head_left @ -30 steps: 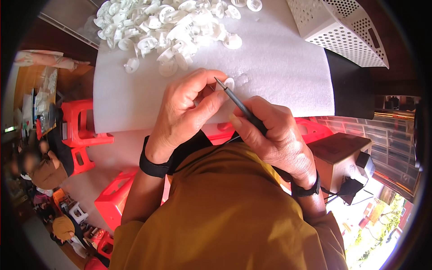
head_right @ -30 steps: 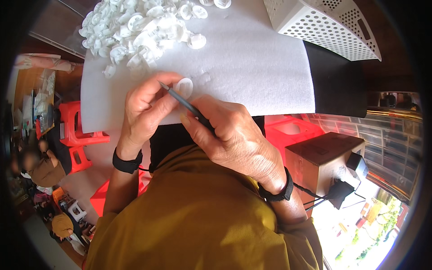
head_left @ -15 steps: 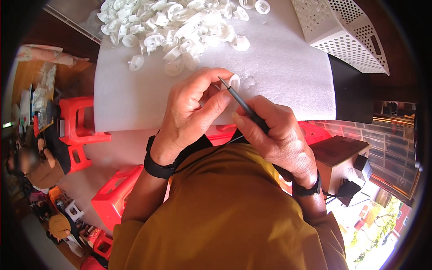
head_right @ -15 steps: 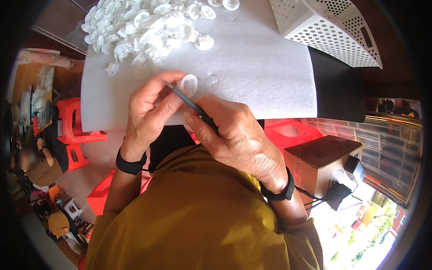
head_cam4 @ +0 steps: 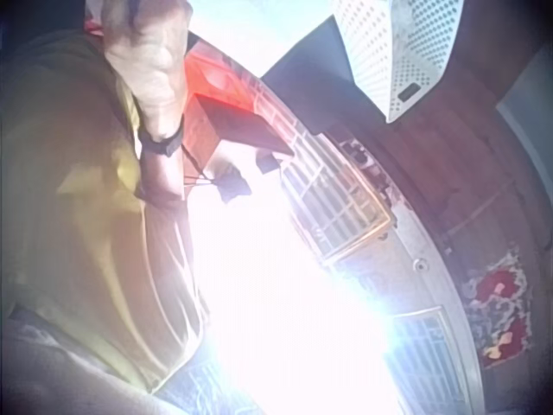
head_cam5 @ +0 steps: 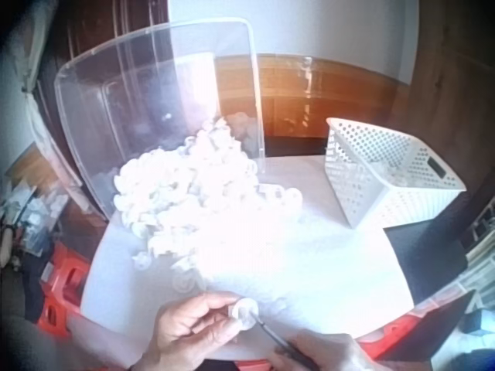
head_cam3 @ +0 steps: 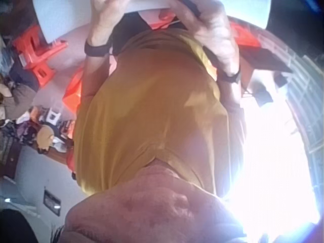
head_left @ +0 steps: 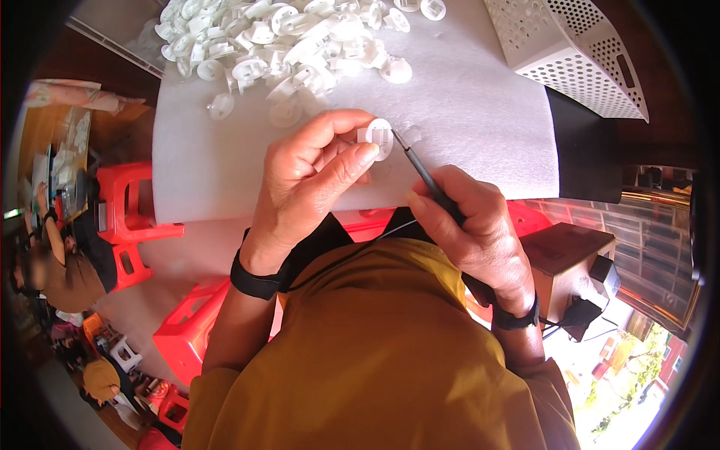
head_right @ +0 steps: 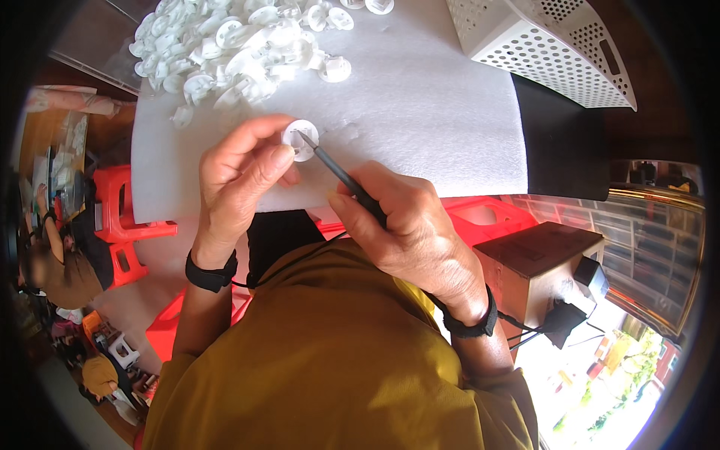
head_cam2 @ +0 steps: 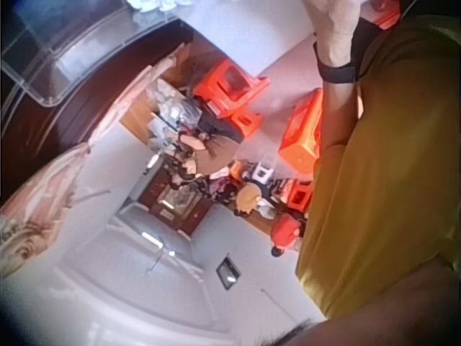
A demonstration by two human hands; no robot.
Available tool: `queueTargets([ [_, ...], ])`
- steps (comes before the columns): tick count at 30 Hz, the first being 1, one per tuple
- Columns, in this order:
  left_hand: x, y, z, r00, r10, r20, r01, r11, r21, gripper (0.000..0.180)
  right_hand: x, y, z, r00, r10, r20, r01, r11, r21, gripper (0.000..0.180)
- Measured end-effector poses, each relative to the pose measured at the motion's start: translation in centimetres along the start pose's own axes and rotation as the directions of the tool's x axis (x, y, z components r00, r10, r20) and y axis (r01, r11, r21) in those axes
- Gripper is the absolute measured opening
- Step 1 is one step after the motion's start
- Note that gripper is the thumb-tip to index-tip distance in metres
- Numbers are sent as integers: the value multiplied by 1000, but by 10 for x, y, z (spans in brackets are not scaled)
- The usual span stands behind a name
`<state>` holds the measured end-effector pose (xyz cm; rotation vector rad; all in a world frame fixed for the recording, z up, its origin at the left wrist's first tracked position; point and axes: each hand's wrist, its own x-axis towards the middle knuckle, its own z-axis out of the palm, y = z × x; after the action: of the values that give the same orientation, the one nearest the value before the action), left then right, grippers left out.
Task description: The recorder is using a screwdriver to clean flash or debris from small white plastic shoe components.
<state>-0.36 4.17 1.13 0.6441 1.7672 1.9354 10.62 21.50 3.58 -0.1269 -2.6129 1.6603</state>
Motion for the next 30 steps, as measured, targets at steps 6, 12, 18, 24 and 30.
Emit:
queueTargets([
  [6,3,1,-4,999,-34,33,35,999,-26,26,0,-2,-10,999,43,-16,-43,998,47,12],
  [12,3,-1,-3,999,-17,45,19,999,-42,26,13,-10,-19,992,112,-55,-113,994,-2,14],
  [18,3,1,-3,999,-46,16,47,996,-81,26,29,-11,-10,1000,-23,16,25,994,-107,16],
  [24,3,-3,-8,999,-23,34,25,997,-79,28,40,-15,-14,991,129,-30,-130,991,-42,17],
  [30,4,-5,-8,999,-12,31,15,994,-109,29,41,-1,-16,989,-100,-108,89,991,-99,14],
])
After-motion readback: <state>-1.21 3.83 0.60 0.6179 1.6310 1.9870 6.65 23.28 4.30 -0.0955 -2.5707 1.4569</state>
